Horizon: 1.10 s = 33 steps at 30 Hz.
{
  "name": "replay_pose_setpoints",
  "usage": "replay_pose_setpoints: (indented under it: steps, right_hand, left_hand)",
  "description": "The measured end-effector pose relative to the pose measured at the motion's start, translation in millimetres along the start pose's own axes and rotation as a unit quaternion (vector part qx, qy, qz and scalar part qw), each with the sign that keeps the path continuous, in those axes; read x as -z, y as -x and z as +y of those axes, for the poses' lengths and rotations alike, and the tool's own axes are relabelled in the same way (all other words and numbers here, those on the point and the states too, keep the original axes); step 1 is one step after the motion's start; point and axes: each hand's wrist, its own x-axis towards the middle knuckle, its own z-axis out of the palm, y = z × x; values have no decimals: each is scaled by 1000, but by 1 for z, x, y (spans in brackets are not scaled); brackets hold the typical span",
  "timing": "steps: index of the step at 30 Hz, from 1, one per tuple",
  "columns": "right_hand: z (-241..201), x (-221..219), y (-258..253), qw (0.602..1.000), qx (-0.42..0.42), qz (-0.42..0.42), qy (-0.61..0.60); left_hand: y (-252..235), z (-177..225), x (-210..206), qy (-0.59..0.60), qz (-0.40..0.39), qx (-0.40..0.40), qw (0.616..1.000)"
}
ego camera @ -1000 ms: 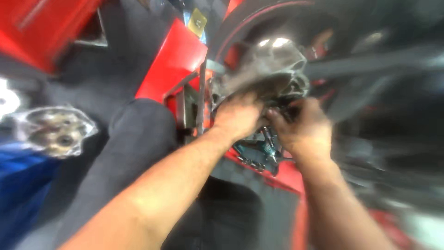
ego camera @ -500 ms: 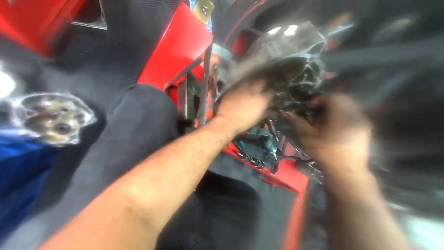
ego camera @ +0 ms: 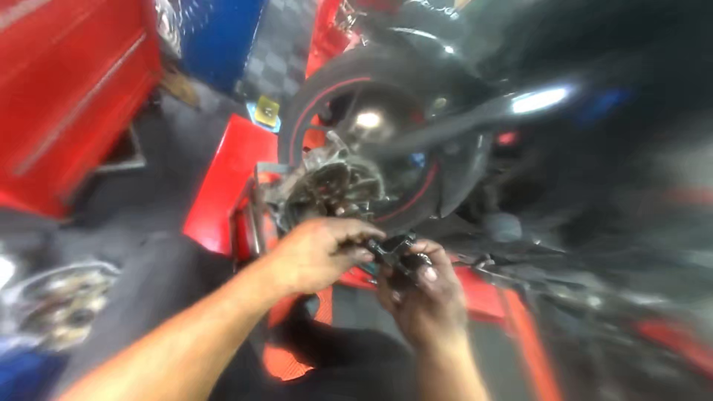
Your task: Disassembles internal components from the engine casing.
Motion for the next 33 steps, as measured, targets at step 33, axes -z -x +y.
replay_pose_setpoints:
  steps: [33]
  right_hand:
    - [52,21,85,996,9,76,-52]
  left_hand:
    - [53,-2,-77,-257,35,-37,965]
